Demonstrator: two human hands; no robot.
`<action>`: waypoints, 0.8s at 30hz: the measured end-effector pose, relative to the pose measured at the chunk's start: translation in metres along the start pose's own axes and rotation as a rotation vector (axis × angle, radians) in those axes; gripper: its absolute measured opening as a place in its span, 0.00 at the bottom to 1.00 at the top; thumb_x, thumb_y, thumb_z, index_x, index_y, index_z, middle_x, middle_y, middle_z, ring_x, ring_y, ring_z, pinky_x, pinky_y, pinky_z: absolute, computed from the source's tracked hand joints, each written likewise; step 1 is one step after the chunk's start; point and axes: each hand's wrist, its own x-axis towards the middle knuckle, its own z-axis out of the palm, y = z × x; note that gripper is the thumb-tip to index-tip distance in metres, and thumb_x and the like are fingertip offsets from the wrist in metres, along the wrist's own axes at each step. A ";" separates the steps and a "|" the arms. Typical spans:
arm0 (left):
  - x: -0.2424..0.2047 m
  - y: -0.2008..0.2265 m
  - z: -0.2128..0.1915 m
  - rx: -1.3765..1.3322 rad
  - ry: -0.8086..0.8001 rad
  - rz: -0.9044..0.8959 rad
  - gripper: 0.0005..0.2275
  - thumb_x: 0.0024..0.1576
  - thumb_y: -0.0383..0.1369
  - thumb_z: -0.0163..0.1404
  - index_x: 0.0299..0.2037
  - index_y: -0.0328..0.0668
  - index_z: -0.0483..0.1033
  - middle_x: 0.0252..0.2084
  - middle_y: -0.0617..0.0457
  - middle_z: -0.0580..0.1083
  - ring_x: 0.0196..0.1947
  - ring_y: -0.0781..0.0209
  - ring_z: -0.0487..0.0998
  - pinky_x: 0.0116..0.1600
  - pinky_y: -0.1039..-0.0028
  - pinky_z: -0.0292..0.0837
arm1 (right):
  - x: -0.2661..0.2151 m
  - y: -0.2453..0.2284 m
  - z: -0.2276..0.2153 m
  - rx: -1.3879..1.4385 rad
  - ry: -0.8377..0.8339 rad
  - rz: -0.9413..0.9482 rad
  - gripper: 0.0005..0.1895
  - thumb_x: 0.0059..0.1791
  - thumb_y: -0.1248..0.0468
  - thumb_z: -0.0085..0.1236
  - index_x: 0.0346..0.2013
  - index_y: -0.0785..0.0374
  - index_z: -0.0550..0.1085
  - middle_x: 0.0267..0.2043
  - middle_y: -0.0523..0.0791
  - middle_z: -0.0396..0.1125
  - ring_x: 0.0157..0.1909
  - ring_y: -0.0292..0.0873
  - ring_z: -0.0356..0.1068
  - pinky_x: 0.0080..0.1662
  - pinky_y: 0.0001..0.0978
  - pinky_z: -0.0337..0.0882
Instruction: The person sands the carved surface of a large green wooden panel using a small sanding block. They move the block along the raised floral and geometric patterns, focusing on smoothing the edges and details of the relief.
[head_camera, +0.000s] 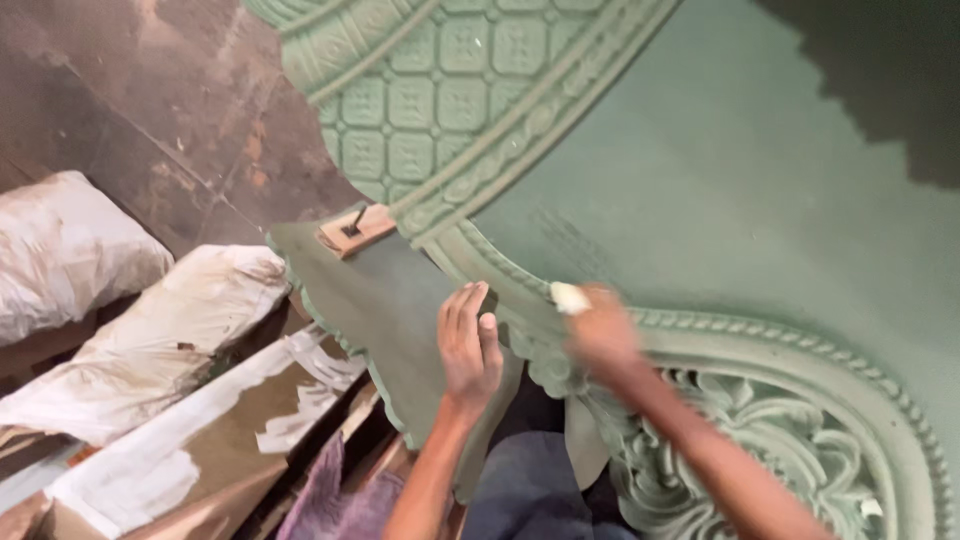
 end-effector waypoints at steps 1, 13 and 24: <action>0.009 -0.003 -0.004 0.013 0.022 -0.002 0.16 0.71 0.35 0.38 0.58 0.28 0.72 0.58 0.37 0.74 0.61 0.38 0.73 0.67 0.54 0.66 | 0.025 -0.027 0.013 0.125 0.095 0.016 0.22 0.36 0.73 0.57 0.45 0.76 0.76 0.52 0.60 0.69 0.56 0.63 0.67 0.56 0.53 0.68; 0.039 -0.031 -0.019 0.003 0.072 -0.068 0.17 0.72 0.36 0.37 0.60 0.29 0.70 0.59 0.38 0.73 0.62 0.38 0.72 0.68 0.55 0.66 | 0.086 -0.080 0.007 0.147 0.171 -0.149 0.08 0.40 0.71 0.58 0.32 0.72 0.73 0.37 0.59 0.66 0.45 0.65 0.65 0.53 0.57 0.64; 0.066 -0.040 -0.023 -0.017 0.051 -0.048 0.20 0.73 0.40 0.34 0.61 0.29 0.70 0.61 0.38 0.72 0.63 0.37 0.71 0.69 0.54 0.64 | 0.104 -0.085 0.013 0.087 -0.028 0.022 0.04 0.44 0.69 0.58 0.31 0.67 0.73 0.37 0.55 0.66 0.47 0.60 0.65 0.55 0.53 0.66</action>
